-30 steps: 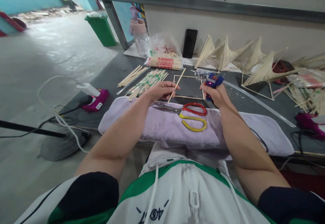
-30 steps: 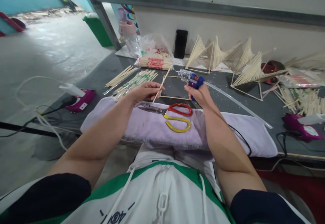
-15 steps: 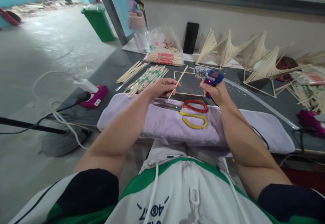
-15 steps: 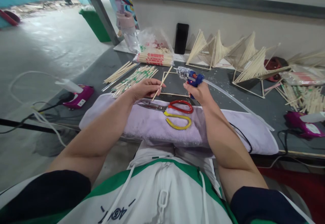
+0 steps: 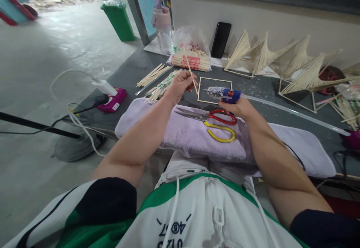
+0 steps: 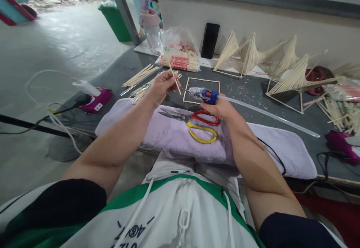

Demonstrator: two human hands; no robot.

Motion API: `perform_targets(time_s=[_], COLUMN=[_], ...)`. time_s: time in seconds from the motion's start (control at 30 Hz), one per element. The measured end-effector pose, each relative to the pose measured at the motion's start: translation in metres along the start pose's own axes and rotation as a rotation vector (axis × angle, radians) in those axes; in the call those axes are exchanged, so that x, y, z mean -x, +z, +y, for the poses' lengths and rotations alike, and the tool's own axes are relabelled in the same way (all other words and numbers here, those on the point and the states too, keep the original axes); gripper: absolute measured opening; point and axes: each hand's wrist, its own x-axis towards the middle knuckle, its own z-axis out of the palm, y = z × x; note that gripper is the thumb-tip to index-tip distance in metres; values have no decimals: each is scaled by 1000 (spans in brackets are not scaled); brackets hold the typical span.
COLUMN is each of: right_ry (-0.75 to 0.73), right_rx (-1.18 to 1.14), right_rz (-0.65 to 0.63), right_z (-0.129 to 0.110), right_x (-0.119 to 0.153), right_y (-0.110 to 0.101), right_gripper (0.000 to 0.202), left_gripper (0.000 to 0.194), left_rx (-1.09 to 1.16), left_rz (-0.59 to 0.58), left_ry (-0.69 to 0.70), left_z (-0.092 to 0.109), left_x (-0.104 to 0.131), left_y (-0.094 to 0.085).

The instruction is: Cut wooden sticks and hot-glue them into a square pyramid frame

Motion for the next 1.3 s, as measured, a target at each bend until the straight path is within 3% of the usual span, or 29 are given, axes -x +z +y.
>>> perform_targets(time_s=[0.2,1.3], right_ry=[-10,22], right_rx=[49,147], right_rz=[-46,18], right_z=[-3,-11], right_x=[1,-1], right_y=[5,8], right_gripper=[30,25], left_gripper=[9,9], left_rx=[-5,63], left_rz=[8,-10], left_ry=[-23,-59], left_z=[1,2], left_x=[2,3], left_y=[4,8])
